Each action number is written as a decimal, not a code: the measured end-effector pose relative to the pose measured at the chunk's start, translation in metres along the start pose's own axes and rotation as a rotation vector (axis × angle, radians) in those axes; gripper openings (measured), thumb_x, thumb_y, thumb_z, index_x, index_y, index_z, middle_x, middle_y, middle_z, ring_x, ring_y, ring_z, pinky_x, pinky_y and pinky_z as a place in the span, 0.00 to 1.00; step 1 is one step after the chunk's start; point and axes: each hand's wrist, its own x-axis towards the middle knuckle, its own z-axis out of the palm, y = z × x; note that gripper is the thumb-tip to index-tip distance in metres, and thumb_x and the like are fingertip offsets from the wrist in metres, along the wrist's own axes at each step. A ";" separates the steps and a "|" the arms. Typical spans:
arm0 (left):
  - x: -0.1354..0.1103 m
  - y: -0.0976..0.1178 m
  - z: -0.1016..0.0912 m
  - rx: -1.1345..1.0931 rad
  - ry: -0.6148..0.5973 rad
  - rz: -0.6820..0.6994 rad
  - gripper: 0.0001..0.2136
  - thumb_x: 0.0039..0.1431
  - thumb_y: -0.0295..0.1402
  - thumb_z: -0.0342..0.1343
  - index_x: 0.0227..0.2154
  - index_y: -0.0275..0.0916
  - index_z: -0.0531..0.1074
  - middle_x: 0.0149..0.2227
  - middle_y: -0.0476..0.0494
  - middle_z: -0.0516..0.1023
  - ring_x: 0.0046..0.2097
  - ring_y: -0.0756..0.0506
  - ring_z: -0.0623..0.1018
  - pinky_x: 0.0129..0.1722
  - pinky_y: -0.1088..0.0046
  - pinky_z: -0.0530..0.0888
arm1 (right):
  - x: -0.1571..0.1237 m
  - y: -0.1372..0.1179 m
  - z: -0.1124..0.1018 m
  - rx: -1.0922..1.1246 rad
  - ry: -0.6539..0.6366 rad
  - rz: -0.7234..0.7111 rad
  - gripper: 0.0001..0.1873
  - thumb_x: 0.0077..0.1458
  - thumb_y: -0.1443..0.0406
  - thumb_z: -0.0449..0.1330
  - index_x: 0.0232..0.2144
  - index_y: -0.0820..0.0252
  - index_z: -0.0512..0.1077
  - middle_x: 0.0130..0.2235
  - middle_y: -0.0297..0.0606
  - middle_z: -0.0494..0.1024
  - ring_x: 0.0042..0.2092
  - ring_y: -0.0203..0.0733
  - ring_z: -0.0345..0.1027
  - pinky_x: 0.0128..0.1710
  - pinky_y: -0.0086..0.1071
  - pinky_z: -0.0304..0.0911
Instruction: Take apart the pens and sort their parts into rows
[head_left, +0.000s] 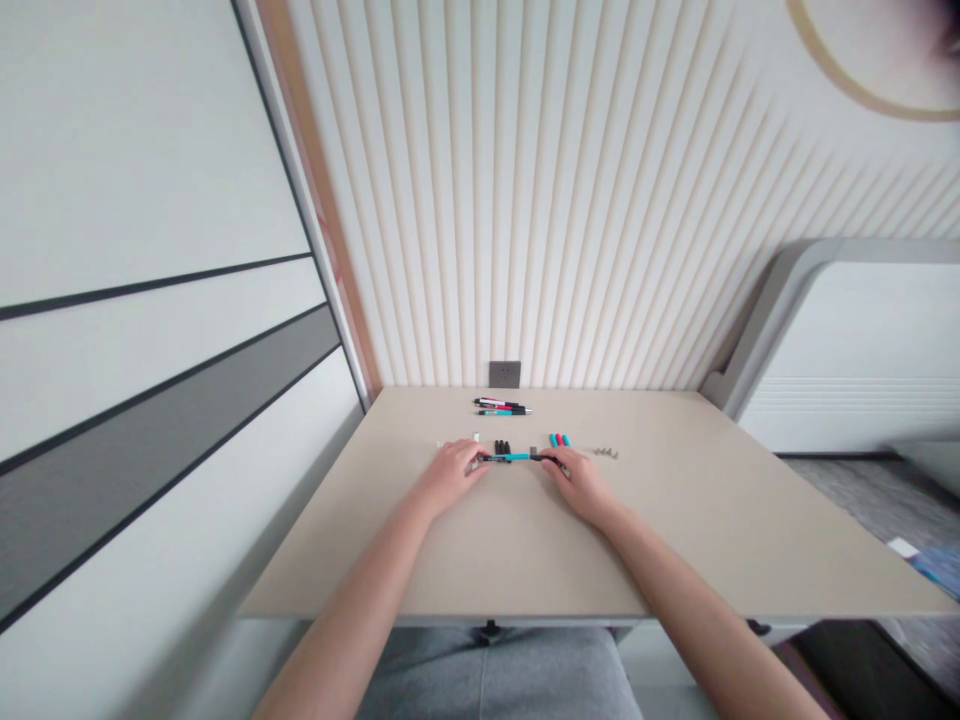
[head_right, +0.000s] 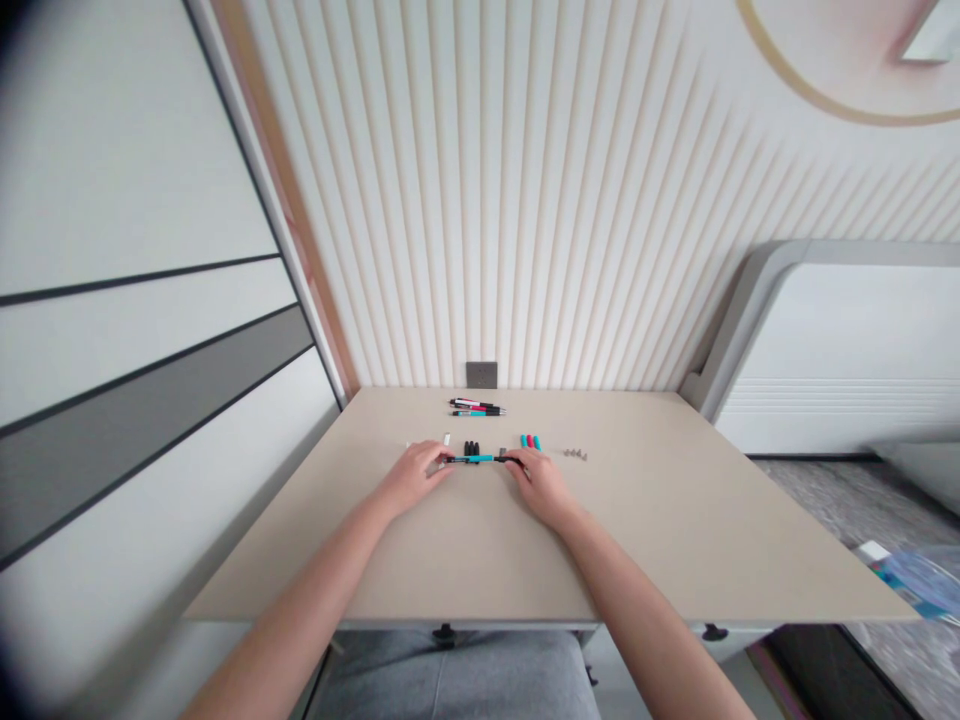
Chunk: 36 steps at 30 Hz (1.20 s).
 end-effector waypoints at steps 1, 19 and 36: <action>0.000 -0.003 -0.001 -0.005 0.006 0.005 0.05 0.61 0.33 0.56 0.39 0.41 0.73 0.38 0.46 0.78 0.43 0.44 0.76 0.44 0.67 0.68 | 0.000 0.000 0.000 0.003 -0.001 0.001 0.13 0.64 0.62 0.51 0.42 0.56 0.74 0.42 0.41 0.79 0.45 0.45 0.72 0.48 0.39 0.65; 0.003 -0.008 -0.006 -0.148 0.310 -0.082 0.07 0.64 0.35 0.52 0.39 0.40 0.72 0.37 0.46 0.78 0.38 0.47 0.76 0.40 0.71 0.71 | -0.004 -0.005 -0.006 0.000 0.001 0.058 0.14 0.61 0.64 0.51 0.45 0.56 0.75 0.44 0.40 0.79 0.45 0.44 0.72 0.47 0.39 0.66; 0.002 -0.005 0.002 -0.037 0.101 0.027 0.07 0.64 0.37 0.54 0.39 0.40 0.74 0.35 0.45 0.77 0.39 0.45 0.76 0.42 0.69 0.68 | -0.008 -0.017 -0.001 -0.186 -0.139 -0.121 0.14 0.60 0.62 0.57 0.47 0.53 0.73 0.46 0.41 0.74 0.49 0.46 0.67 0.53 0.43 0.62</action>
